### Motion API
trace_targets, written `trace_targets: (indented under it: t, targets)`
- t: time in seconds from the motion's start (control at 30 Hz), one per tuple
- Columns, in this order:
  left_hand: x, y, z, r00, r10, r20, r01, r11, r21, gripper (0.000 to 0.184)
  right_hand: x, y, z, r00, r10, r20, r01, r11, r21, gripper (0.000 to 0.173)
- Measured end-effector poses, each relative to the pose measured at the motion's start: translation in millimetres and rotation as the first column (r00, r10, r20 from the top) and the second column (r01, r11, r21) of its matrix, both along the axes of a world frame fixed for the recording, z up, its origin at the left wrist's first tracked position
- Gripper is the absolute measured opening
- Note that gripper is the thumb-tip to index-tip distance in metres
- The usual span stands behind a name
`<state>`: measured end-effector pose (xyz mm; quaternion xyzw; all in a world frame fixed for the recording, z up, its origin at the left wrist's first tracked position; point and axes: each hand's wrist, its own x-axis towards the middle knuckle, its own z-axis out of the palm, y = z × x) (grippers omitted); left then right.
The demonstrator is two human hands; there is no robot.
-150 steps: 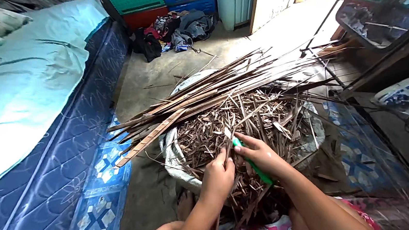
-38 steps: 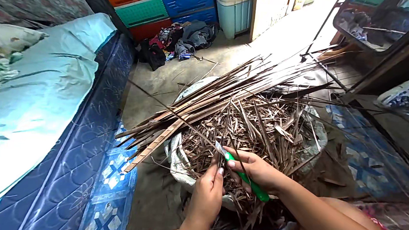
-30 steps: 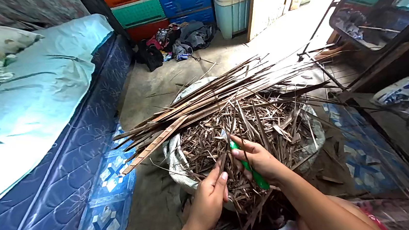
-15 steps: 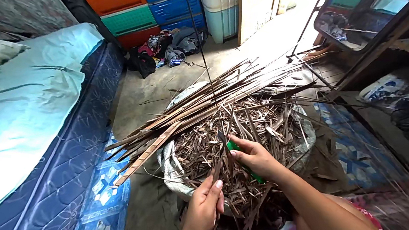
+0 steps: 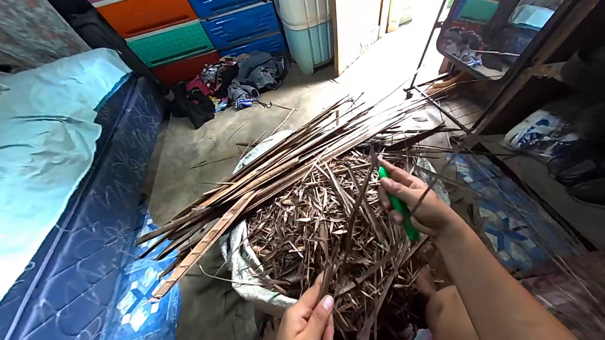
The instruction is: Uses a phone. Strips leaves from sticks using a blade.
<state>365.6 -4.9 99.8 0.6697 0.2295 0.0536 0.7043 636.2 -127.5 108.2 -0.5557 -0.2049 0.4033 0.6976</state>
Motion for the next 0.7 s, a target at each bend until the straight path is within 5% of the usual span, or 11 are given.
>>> trace_targets:
  t: [0.1,0.17,0.27,0.4,0.57,0.63,0.7]
  targets:
    - [0.3,3.5,-0.6,1.000,0.028,0.003,-0.028,1.000,-0.004,0.046,-18.1,6.2,0.3,0.956,0.289,0.056,-0.286,0.957,-0.050,0.064]
    - [0.4,5.9,-1.5,0.999,0.034,0.012,-0.034,0.999,-0.006,0.044,-35.1,15.8,0.5,0.939,0.324,0.116,-0.324,0.946,-0.016,0.068]
    - [0.0,8.0,-2.3,0.999,0.030,0.022,-0.029,0.999,-0.023,0.044,-41.0,17.4,4.1,0.977,0.039,0.208,-0.065,0.990,0.122,0.059]
    - [-0.3,8.6,-3.3,1.000,-0.003,0.026,0.003,0.999,-0.034,0.046,-10.5,1.1,5.1,0.916,-0.336,0.218,0.298,0.935,0.191,0.058]
    - [0.5,12.1,-7.9,0.999,-0.044,-0.011,0.044,0.999,-0.005,0.047,-11.7,-0.7,-0.3,0.744,-0.518,0.422,0.461,0.855,0.238,0.069]
    - [1.3,12.4,-8.8,0.999,-0.031,-0.031,0.031,1.000,0.002,0.047,-12.5,1.8,1.6,0.754,-0.497,0.430,0.501,0.858,0.112,0.066]
    - [2.6,12.0,-10.3,0.998,-0.011,-0.058,0.012,1.000,0.013,0.048,-9.4,5.6,2.1,0.867,-0.380,0.323,0.451,0.874,-0.183,0.058]
